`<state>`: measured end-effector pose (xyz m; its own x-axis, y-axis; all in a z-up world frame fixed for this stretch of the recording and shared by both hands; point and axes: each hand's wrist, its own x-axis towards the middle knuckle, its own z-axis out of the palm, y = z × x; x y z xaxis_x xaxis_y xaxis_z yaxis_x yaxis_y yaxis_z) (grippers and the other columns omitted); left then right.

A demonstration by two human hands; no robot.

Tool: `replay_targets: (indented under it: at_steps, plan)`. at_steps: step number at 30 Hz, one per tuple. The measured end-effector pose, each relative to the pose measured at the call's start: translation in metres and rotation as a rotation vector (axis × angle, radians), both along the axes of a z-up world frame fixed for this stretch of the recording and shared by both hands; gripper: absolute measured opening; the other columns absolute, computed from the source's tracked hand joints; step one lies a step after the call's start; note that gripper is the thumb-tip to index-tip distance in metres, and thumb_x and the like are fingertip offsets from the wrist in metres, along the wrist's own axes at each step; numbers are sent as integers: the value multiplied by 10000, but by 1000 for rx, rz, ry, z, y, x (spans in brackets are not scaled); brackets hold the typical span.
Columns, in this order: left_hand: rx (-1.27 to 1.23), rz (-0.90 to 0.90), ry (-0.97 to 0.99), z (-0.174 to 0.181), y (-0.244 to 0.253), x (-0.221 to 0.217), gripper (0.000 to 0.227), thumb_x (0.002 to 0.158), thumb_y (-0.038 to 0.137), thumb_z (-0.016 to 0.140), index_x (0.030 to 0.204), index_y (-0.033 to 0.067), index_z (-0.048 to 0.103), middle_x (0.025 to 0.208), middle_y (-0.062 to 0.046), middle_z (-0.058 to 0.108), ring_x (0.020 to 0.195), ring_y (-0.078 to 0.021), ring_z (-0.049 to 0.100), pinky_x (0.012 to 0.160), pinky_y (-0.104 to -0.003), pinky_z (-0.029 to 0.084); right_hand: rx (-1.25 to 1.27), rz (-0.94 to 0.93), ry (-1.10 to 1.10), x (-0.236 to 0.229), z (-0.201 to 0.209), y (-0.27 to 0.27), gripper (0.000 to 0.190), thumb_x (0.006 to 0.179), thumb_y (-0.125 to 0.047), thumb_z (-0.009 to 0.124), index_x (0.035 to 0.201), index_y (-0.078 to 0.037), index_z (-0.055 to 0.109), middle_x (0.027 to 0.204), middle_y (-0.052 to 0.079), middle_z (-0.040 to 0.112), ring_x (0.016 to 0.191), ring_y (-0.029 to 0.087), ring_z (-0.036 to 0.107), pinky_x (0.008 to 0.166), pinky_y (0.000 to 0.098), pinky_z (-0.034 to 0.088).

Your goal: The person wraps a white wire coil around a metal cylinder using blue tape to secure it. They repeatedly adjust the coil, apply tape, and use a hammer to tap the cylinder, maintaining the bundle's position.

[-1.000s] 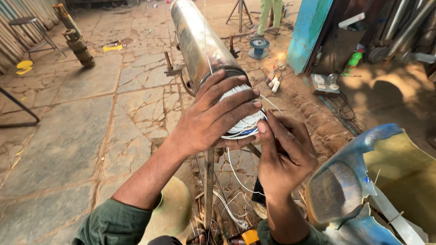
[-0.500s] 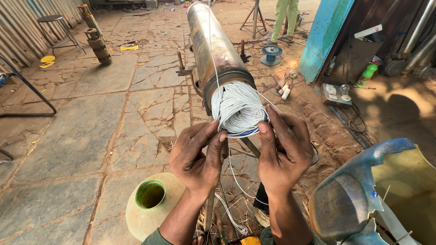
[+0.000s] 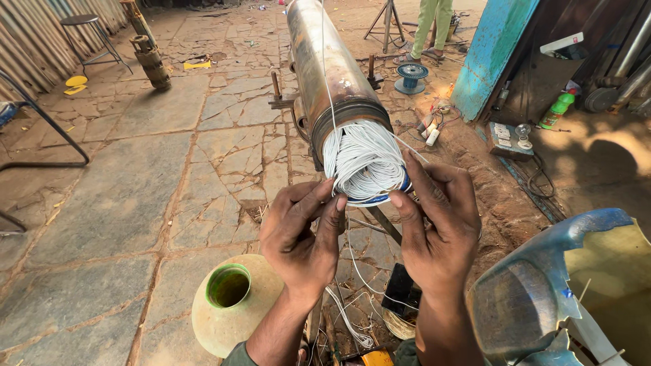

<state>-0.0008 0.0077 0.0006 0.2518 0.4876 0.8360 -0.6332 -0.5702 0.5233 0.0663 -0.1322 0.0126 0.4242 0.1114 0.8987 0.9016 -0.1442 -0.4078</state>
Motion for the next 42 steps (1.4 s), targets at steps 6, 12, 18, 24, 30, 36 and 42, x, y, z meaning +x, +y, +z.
replay_targets:
  at_steps: [6, 12, 18, 24, 30, 36, 42]
  plan:
    - [76, 30, 14, 7, 4, -2, 279, 901, -65, 797, 1171, -25, 741, 1059, -118, 726, 870, -114, 706, 704, -218, 588, -177, -66, -73, 8, -2, -3, 867, 696, -160, 929, 1460, -26, 542, 1298, 138, 480, 1129, 219, 591, 912, 299, 600]
    - [21, -8, 21, 4, 3, -6, 257, 907, -71, 789, 1154, -22, 738, 1052, -124, 720, 867, -111, 702, 703, -218, 592, -141, -174, -273, 31, -18, 4, 848, 762, -202, 969, 1480, -41, 547, 1276, 106, 486, 1157, 230, 580, 968, 314, 570]
    - [52, 39, 18, 7, 3, -7, 255, 897, -71, 793, 1142, -20, 745, 1036, -121, 727, 872, -119, 705, 711, -219, 590, -133, -41, -407, 43, -10, 6, 860, 801, -245, 904, 1492, -3, 452, 1472, 196, 498, 1393, 353, 538, 1161, 452, 537]
    - [43, 116, 4, 12, 0, -9, 253, 897, -60, 787, 1140, -4, 746, 1022, -111, 729, 876, -120, 720, 749, -228, 608, -144, 82, -471, 48, -3, 16, 956, 835, -281, 887, 1554, 4, 324, 1503, 239, 525, 1397, 396, 567, 1176, 477, 503]
    - [47, 158, 45, 11, 4, -12, 272, 878, -54, 803, 1140, 0, 755, 1013, -112, 731, 889, -130, 714, 762, -233, 580, -148, 30, -475, 50, -11, 22, 915, 824, -304, 873, 1522, 11, 371, 1463, 234, 562, 1355, 372, 590, 1120, 462, 490]
    - [-31, 0, 71, 10, 9, -14, 262, 900, -58, 783, 1155, -13, 738, 1085, -126, 719, 942, -117, 720, 790, -234, 629, -116, 30, -402, 46, -14, 24, 834, 847, -249, 869, 1508, -2, 426, 1477, 205, 576, 1356, 347, 604, 1132, 436, 498]
    - [-151, -69, 136, 10, 12, -15, 269, 872, -44, 800, 1133, -47, 738, 1063, -133, 741, 906, -124, 743, 756, -230, 632, -86, 44, -386, 44, -14, 27, 866, 824, -270, 886, 1512, -15, 428, 1469, 194, 587, 1364, 337, 598, 1146, 425, 491]
